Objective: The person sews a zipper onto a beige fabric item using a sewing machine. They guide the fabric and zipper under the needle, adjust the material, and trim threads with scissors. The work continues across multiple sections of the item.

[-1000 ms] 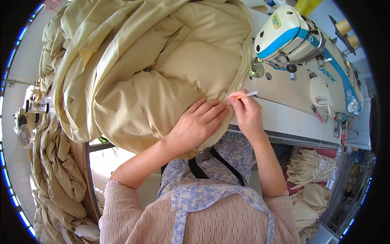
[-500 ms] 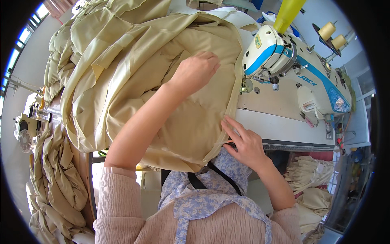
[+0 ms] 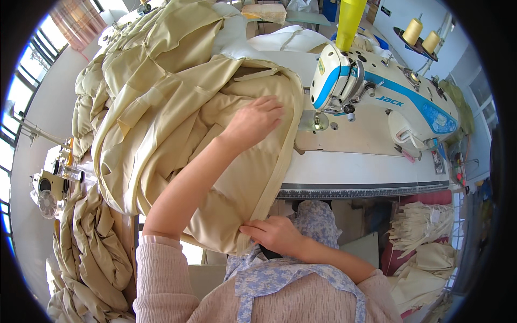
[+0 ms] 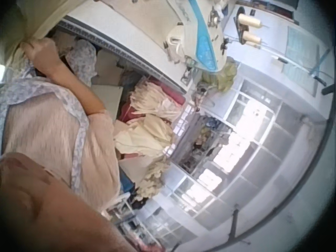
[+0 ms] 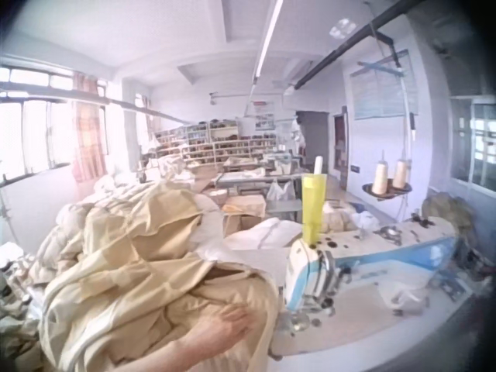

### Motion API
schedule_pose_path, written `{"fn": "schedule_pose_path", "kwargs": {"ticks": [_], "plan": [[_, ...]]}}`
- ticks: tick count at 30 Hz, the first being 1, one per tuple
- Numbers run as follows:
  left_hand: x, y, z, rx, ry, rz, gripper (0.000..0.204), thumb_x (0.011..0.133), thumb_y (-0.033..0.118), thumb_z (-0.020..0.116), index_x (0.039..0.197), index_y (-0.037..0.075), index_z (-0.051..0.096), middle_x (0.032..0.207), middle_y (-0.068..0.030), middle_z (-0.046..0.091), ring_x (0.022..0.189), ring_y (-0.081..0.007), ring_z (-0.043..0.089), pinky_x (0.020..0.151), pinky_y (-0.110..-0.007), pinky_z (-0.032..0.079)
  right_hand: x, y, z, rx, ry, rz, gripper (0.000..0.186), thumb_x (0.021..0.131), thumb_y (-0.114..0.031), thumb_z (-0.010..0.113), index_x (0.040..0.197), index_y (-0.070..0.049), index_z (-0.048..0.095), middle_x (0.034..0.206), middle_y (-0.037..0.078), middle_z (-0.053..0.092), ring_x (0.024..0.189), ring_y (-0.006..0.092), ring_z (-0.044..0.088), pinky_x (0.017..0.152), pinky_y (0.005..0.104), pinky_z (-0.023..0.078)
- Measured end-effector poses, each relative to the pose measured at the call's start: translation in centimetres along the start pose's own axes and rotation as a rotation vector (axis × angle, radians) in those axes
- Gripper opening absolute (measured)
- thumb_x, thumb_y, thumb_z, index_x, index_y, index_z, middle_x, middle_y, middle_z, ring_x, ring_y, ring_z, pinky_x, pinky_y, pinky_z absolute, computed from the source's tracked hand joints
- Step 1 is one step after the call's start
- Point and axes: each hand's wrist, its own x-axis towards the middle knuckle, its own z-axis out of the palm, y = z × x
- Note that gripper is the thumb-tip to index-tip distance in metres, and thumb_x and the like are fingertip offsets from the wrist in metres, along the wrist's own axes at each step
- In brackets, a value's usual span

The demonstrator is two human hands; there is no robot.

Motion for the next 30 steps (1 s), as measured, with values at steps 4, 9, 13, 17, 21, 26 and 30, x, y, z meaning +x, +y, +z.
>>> {"fn": "schedule_pose_path", "kwargs": {"ticks": [4,9,13,17,21,26,30], "plan": [[2.4,-0.8,5.8,0.134,-0.129,-0.002,0.042,0.105,0.038,0.054,0.136,0.012,0.064,0.149,-0.0028,0.056,0.142,-0.0277,0.046,0.121,-0.045,0.034,-1.0,-0.8,-1.8,0.000,-0.162,-0.109,0.037,0.073,-0.017,0.079,0.108,-0.007,0.069,0.098,0.004,0.070,0.075,0.0207,0.071,0.064,0.0334,0.055],[3.8,-3.5,8.3,0.053,0.018,-0.021,0.043,0.104,0.038,0.056,0.137,0.012,0.063,0.155,-0.0047,0.051,0.147,-0.0280,0.041,0.124,-0.045,0.031,-4.0,0.9,-1.4,-0.080,-0.119,0.040,0.036,0.078,-0.016,0.076,0.111,-0.006,0.068,0.114,0.005,0.071,0.076,0.0233,0.071,0.065,0.0348,0.056],[1.7,-0.1,5.2,0.052,0.030,0.115,0.038,0.096,0.025,0.068,0.130,0.010,0.066,0.143,-0.0044,0.060,0.140,-0.0263,0.050,0.118,-0.044,0.040,-4.8,0.3,-1.6,0.016,-0.247,0.136,0.036,0.084,-0.015,0.073,0.119,-0.009,0.068,0.130,0.005,0.069,0.076,0.0265,0.071,0.069,0.0356,0.058],[-5.8,6.8,2.3,-0.142,-0.071,0.116,0.036,0.090,0.020,0.073,0.124,0.008,0.069,0.132,-0.0027,0.068,0.128,-0.0247,0.060,0.109,-0.044,0.049,-3.9,-0.1,-4.1,0.194,-0.164,0.179,0.028,0.090,-0.014,0.069,0.119,-0.010,0.068,0.132,0.006,0.068,0.079,0.0268,0.072,0.071,0.0352,0.059],[-9.0,6.9,3.3,-0.011,0.153,0.161,0.037,0.085,0.017,0.076,0.120,0.006,0.071,0.126,-0.0041,0.069,0.122,-0.0240,0.062,0.105,-0.040,0.052,-2.5,2.1,-8.7,0.423,0.156,0.351,0.026,0.106,-0.014,0.046,0.098,-0.002,0.068,0.114,0.014,0.067,0.086,0.0240,0.067,0.069,0.0338,0.058],[-9.1,7.2,4.3,-0.057,0.167,0.155,0.039,0.084,0.016,0.077,0.120,0.003,0.071,0.125,-0.0059,0.070,0.120,-0.0256,0.063,0.101,-0.040,0.055,-1.1,5.7,-11.7,0.527,0.357,0.659,0.035,0.112,-0.024,0.047,0.097,0.002,0.064,0.086,0.006,0.062,0.076,0.0128,0.058,0.075,0.0259,0.053],[-9.6,7.1,4.1,-0.017,0.166,0.149,0.039,0.084,0.015,0.077,0.120,0.003,0.071,0.124,-0.0062,0.070,0.118,-0.0254,0.064,0.099,-0.040,0.056,2.2,8.3,-9.6,0.591,0.414,0.647,0.028,0.109,-0.022,0.056,0.100,0.003,0.065,0.088,0.005,0.066,0.077,0.0112,0.062,0.074,0.0260,0.053]]}}
